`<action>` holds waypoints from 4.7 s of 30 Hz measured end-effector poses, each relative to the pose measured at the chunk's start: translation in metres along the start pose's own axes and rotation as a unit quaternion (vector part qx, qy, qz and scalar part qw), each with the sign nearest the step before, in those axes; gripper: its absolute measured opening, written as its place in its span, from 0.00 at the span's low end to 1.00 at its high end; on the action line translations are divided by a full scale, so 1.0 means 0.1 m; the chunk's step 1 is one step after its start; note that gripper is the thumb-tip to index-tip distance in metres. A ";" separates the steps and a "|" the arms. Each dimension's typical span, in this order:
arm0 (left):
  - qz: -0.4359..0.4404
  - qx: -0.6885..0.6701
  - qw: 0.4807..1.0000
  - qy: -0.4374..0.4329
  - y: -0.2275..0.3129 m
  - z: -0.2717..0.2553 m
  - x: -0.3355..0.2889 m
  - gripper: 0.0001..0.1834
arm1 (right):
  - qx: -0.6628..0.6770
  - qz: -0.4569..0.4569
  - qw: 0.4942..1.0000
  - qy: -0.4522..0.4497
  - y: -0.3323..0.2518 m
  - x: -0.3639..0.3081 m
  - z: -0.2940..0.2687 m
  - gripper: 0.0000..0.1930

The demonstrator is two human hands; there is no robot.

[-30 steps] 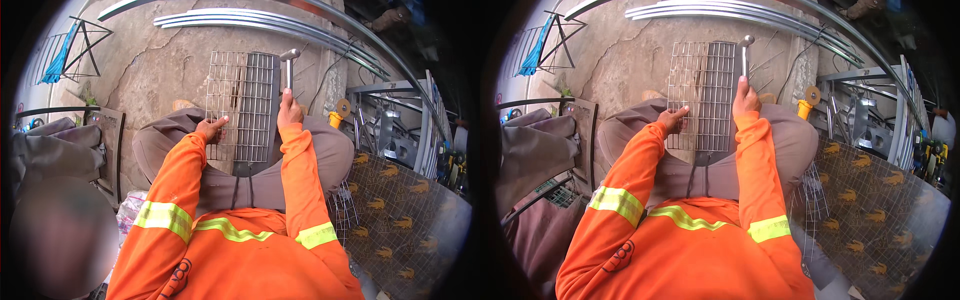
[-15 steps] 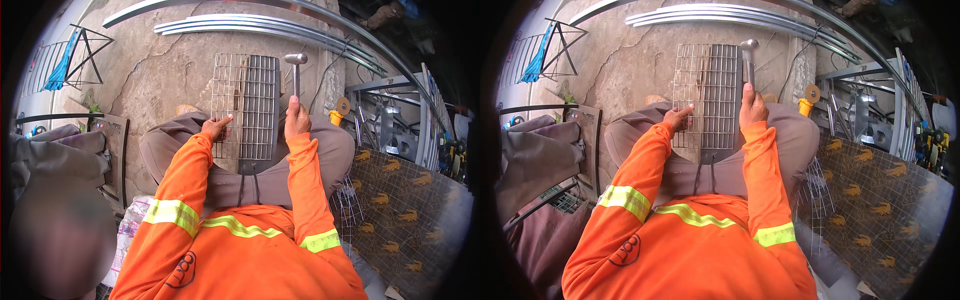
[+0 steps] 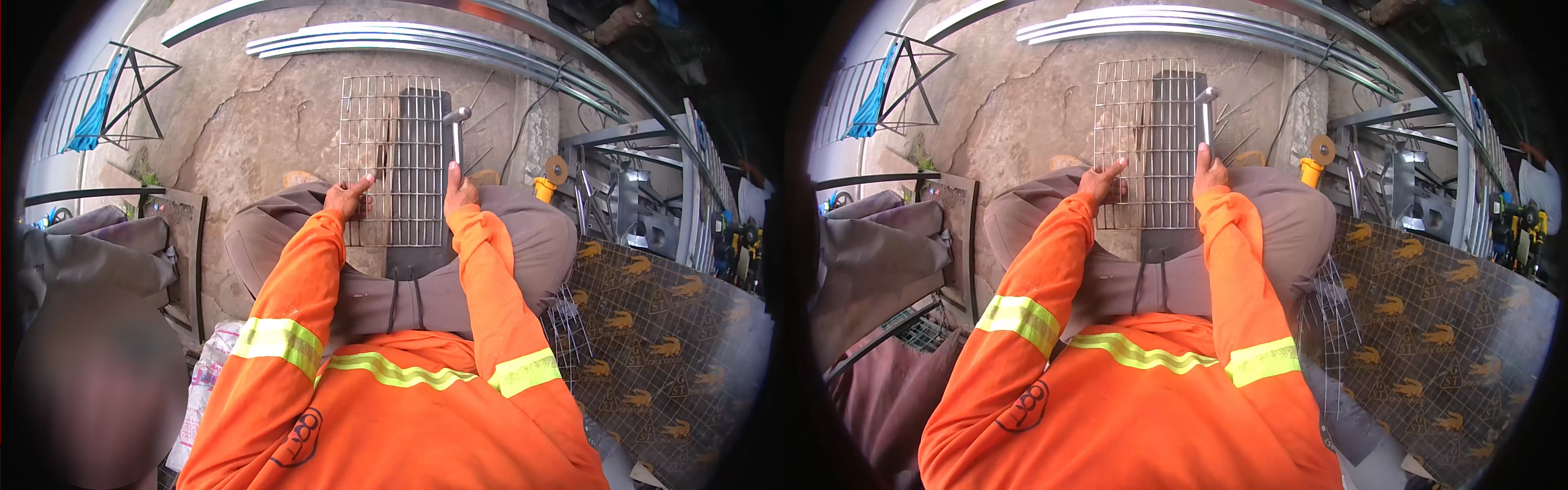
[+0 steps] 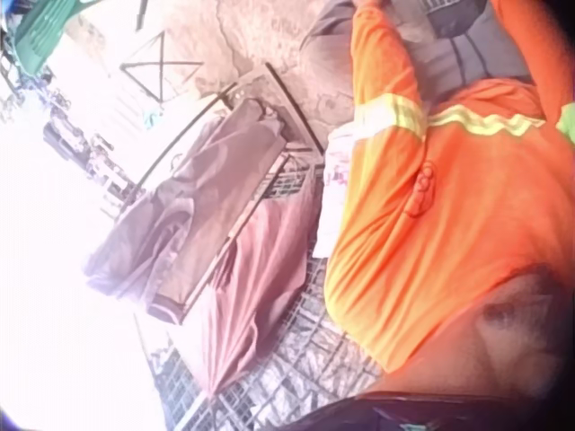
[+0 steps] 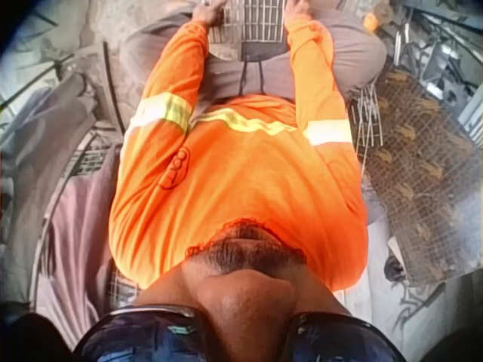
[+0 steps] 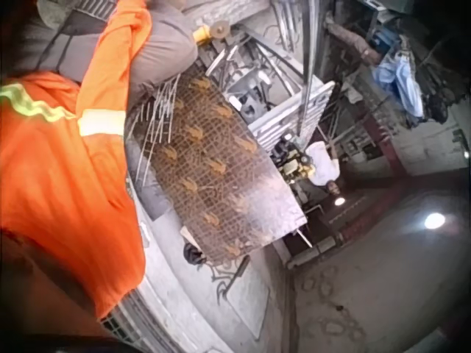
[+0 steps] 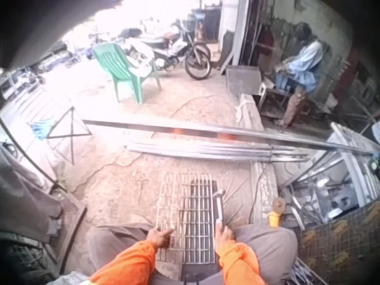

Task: Cutting a metal grid piece using an angle grinder and then straightening it with a hammer.

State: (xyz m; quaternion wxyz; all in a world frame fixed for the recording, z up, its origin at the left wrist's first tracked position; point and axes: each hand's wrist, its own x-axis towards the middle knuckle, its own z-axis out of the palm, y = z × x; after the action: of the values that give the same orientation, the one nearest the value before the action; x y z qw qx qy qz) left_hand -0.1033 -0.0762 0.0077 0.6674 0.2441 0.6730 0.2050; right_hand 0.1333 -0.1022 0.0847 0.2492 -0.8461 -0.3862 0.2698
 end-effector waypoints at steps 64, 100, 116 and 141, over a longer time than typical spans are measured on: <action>-0.045 -0.543 0.704 -0.455 1.04 -0.40 -1.60 0.32 | 0.220 0.209 0.914 -0.270 0.51 -0.28 -0.52 0.24; -0.037 -0.562 0.713 -0.418 0.94 -0.50 -1.57 0.32 | 0.150 0.181 0.940 -0.249 0.66 -0.20 -0.37 0.29; -0.024 -0.531 0.743 -0.406 0.96 -0.37 -1.70 0.30 | 0.219 0.215 0.908 -0.284 0.48 -0.27 -0.52 0.23; 0.028 -0.247 0.960 -0.128 0.66 -0.04 0.24 0.31 | 0.223 0.040 0.964 -0.137 0.27 -0.34 -0.49 0.32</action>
State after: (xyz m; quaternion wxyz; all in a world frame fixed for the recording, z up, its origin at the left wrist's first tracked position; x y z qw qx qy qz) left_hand -0.1037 -0.0091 0.0278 0.7812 0.1147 0.5034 0.3510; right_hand 0.1604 -0.1549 0.1120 0.3656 -0.7390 -0.3120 0.4720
